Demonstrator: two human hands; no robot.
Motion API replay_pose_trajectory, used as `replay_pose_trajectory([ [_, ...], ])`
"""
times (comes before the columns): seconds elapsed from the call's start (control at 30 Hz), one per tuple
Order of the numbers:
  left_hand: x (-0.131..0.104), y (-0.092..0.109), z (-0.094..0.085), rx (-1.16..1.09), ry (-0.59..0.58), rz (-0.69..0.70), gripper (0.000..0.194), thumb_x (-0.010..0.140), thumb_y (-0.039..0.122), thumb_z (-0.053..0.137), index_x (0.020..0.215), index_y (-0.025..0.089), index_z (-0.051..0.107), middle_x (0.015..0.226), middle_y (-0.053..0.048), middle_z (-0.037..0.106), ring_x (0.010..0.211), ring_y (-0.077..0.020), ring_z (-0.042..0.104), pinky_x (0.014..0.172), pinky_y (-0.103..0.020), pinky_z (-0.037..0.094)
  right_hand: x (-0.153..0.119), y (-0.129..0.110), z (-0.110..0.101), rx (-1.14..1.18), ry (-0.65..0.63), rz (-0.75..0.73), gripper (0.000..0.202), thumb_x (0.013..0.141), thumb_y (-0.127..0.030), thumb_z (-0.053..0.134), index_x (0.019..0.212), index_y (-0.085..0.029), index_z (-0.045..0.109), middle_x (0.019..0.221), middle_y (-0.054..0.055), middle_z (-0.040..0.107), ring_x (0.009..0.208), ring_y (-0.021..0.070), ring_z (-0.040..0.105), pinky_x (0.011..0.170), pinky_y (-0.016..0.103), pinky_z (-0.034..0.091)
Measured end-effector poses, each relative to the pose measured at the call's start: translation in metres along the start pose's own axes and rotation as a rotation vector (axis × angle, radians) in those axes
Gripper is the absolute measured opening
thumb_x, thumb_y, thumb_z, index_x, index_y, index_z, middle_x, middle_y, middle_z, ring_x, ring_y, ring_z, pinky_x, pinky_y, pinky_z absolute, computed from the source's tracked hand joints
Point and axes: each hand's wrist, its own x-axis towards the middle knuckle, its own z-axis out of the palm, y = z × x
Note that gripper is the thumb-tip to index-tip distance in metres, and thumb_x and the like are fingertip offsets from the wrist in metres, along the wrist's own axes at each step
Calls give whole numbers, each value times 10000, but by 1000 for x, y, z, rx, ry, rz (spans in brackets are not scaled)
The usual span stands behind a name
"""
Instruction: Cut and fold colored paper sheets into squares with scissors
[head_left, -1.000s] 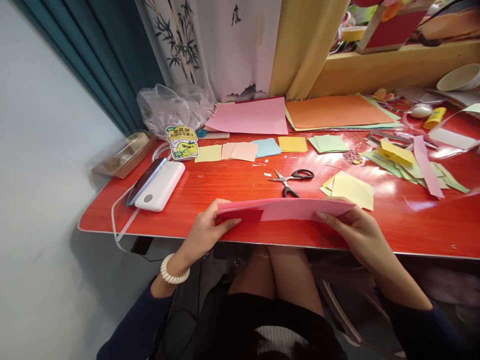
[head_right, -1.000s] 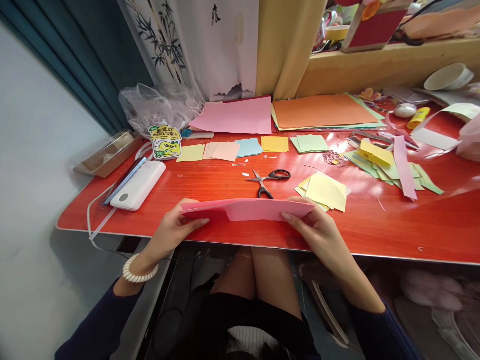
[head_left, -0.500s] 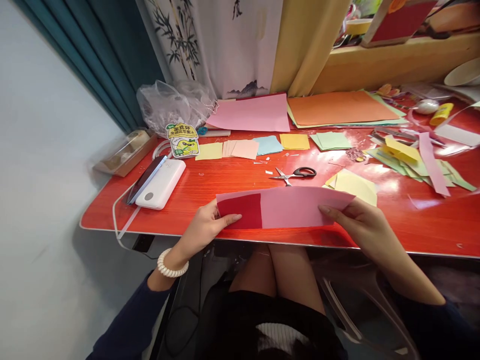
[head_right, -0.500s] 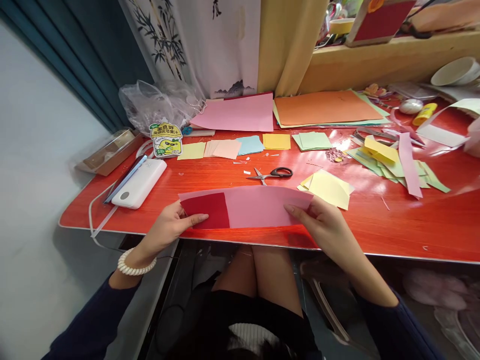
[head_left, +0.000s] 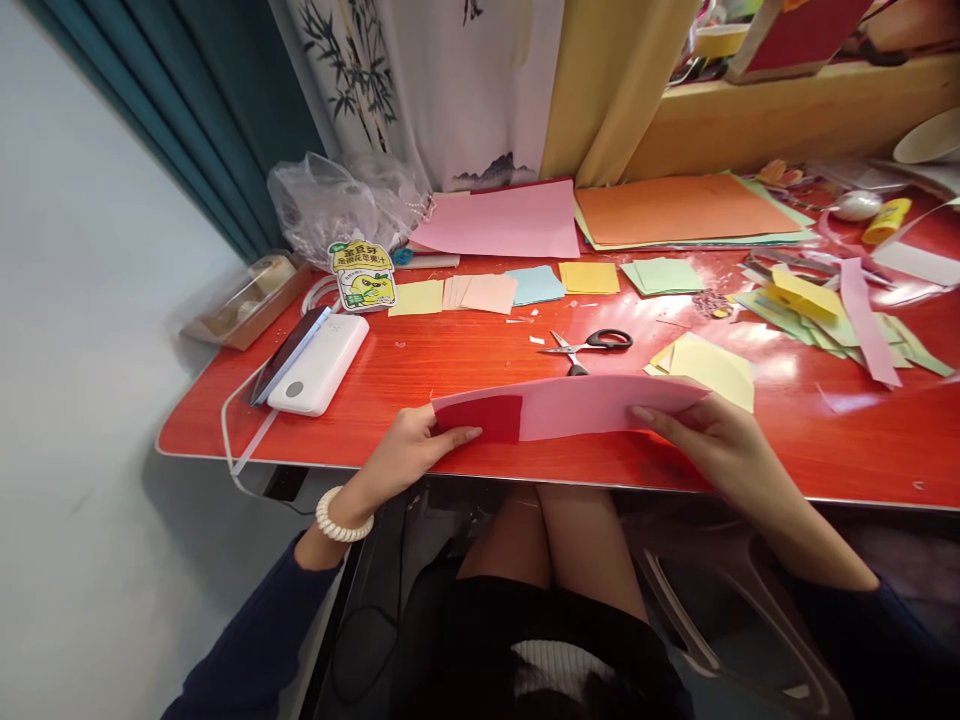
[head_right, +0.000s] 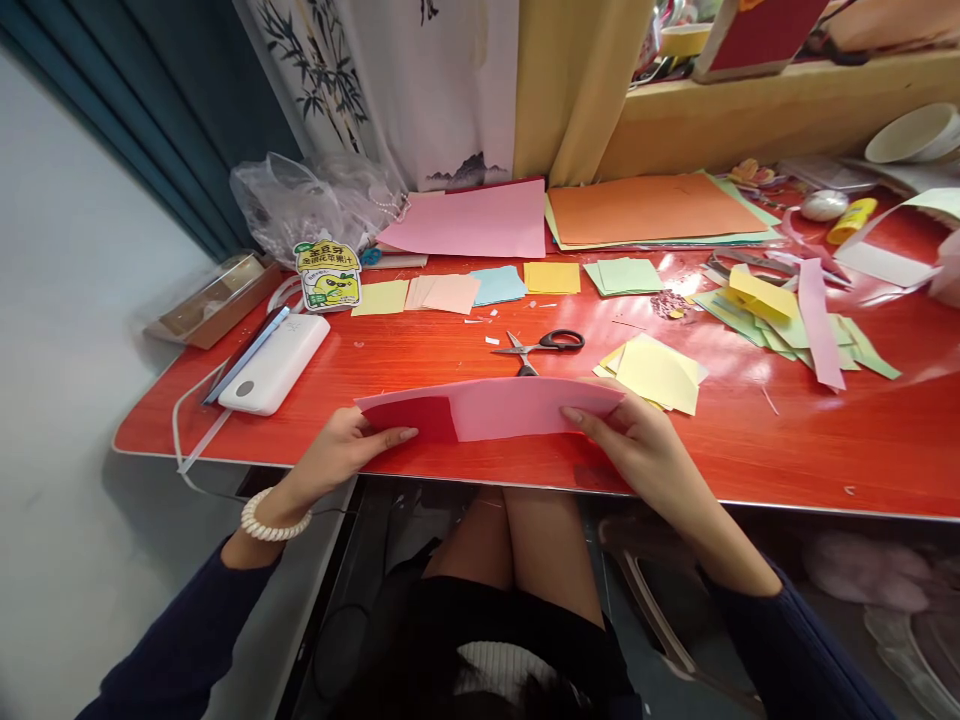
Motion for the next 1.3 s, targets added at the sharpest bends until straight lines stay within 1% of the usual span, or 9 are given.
replay_pose_trajectory([
  [0.27, 1, -5, 0, -37, 28, 65, 263, 809, 365, 651, 1004, 191, 684, 1048, -15, 714, 947, -180, 655, 785, -273, 530, 0, 5, -2, 21, -14, -11, 247, 764, -428, 673, 843, -194, 673, 931, 44, 637, 856, 228, 591, 785, 403, 476],
  [0.4, -1, -6, -1, -8, 17, 53, 245, 804, 370, 657, 967, 190, 688, 969, -13, 725, 868, -170, 663, 704, -259, 533, 0, 5, -2, 55, -53, -49, 228, 783, -416, 665, 955, -266, 665, 977, 2, 636, 888, 197, 593, 778, 339, 498],
  [0.57, -2, -7, -2, -23, 13, 112, 201, 822, 337, 645, 967, 205, 689, 972, 2, 719, 875, -141, 653, 724, -235, 524, -1, 6, -3, 66, -73, -120, 315, 808, -361, 656, 1119, -360, 604, 1123, -40, 588, 1023, 179, 558, 864, 293, 460],
  [0.67, -2, -8, -2, 2, 31, 125, 201, 822, 334, 644, 963, 200, 693, 955, -1, 722, 846, -142, 654, 709, -242, 523, -1, 6, -4, 57, -71, -126, 326, 814, -355, 651, 1135, -375, 596, 1138, -47, 575, 1010, 169, 555, 847, 276, 462],
  [0.87, -1, -8, -1, 63, 42, 164, 198, 828, 331, 634, 936, 178, 697, 910, -11, 728, 796, -150, 659, 664, -254, 524, 0, 6, -3, 104, -96, -100, 317, 807, -353, 661, 1119, -381, 606, 1066, -56, 591, 913, 134, 567, 761, 223, 481],
  [1.03, -1, -7, -1, 95, 49, 192, 181, 828, 322, 633, 922, 182, 700, 893, 0, 732, 768, -138, 658, 644, -235, 514, -2, 7, -3, 92, -91, -98, 311, 813, -341, 658, 1119, -373, 610, 1073, -55, 603, 929, 131, 571, 797, 231, 477],
  [1.1, -1, -6, -1, 93, 55, 161, 188, 824, 337, 633, 915, 188, 704, 893, -2, 732, 764, -145, 655, 633, -239, 509, -1, 7, -4, 94, -85, -104, 301, 815, -329, 659, 1111, -363, 617, 1063, -52, 613, 927, 132, 577, 808, 239, 483],
  [1.17, -1, -2, -3, 74, 68, 86, 208, 798, 370, 652, 859, 179, 709, 846, -11, 726, 744, -161, 647, 613, -254, 502, 4, 6, -6, 100, -86, -112, 303, 813, -308, 664, 1110, -347, 621, 1014, -46, 632, 897, 129, 586, 797, 242, 496],
  [1.3, 3, 12, -8, -53, 65, -69, 269, 709, 404, 724, 645, 153, 653, 695, -11, 663, 682, -157, 601, 567, -252, 462, 23, -7, -17, 110, -152, -106, 269, 794, -298, 685, 1060, -283, 648, 906, -23, 654, 776, 122, 588, 667, 225, 515],
])
